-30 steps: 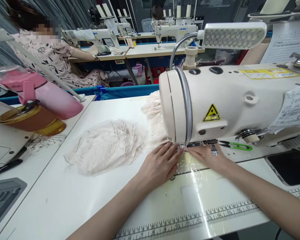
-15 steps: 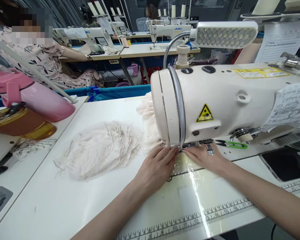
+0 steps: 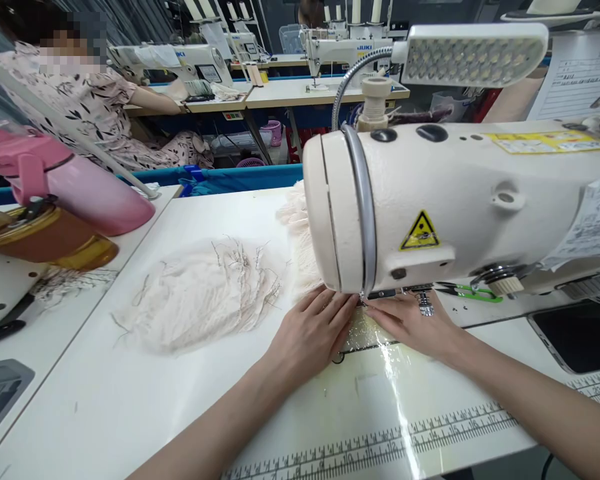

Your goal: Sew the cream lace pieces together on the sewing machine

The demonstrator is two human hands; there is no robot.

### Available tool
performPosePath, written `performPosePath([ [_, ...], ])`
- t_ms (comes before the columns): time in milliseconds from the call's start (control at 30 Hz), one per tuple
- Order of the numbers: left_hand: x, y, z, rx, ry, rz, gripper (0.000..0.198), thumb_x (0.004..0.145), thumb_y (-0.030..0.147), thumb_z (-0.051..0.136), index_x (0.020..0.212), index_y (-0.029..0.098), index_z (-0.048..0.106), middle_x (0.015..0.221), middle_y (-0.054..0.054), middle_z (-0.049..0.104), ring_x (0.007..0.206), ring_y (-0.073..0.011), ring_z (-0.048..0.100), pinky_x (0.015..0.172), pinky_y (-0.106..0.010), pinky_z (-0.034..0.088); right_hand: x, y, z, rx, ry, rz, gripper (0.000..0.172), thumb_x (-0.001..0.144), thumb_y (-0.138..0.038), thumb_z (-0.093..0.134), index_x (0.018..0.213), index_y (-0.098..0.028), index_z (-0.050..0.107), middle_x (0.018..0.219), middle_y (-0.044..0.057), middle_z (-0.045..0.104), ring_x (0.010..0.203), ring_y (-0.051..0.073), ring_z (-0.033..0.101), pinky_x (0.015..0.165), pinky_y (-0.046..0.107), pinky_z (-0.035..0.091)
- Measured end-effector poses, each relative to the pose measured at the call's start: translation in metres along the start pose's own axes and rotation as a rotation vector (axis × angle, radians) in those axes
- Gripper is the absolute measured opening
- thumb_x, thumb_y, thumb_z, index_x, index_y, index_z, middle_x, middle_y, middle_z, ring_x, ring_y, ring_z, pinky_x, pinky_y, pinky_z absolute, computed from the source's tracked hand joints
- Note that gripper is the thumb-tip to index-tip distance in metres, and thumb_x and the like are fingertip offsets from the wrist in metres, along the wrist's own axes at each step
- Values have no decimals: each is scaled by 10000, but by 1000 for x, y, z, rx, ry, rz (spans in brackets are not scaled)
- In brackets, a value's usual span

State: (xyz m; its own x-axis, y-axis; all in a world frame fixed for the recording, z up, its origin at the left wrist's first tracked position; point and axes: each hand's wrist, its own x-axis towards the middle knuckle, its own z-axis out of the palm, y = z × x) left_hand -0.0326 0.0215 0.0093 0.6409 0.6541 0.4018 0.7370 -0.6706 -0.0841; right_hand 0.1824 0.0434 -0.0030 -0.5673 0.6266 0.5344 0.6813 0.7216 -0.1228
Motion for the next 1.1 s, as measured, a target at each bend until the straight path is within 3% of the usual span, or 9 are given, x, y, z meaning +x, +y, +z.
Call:
performPosePath([
  [200, 0, 0, 0, -17, 19, -9, 290, 940, 237, 430, 1144, 129, 606, 1051, -64, 685, 945, -216, 644, 874, -377, 510, -3, -3, 7, 29, 10, 64, 288, 948, -394, 445, 1049, -278, 688, 877, 3, 714, 778, 206, 642, 877, 416, 439],
  [333, 1, -1, 0, -22, 12, -12, 297, 936, 238, 430, 1145, 115, 601, 1063, -73, 680, 957, -223, 638, 849, -374, 515, -5, -5, 7, 16, -24, 96, 288, 948, -404, 443, 1081, -293, 674, 915, 9, 711, 806, 217, 650, 818, 413, 471],
  [833, 3, 0, -3, -57, -106, -96, 322, 914, 277, 393, 1112, 128, 599, 1061, -80, 660, 933, -228, 626, 951, -423, 449, -1, -8, 2, -110, -247, 123, 373, 958, -467, 371, 1219, -314, 589, 976, 28, 699, 910, 249, 641, 923, 487, 444],
  [967, 2, -1, -2, -37, -111, -99, 333, 907, 288, 406, 1115, 119, 603, 1116, -97, 643, 1011, -247, 604, 972, -428, 430, -3, -8, 1, -213, -175, -6, 362, 960, -389, 399, 1264, -268, 555, 1025, 32, 689, 876, 255, 634, 958, 504, 409],
  [1100, 1, -1, -1, -16, -112, -94, 356, 917, 314, 408, 1153, 121, 591, 1204, -105, 606, 1113, -266, 559, 973, -426, 425, 1, -6, -5, -203, -170, -27, 279, 939, -264, 438, 1128, -286, 643, 1066, 28, 677, 811, 221, 631, 915, 486, 431],
])
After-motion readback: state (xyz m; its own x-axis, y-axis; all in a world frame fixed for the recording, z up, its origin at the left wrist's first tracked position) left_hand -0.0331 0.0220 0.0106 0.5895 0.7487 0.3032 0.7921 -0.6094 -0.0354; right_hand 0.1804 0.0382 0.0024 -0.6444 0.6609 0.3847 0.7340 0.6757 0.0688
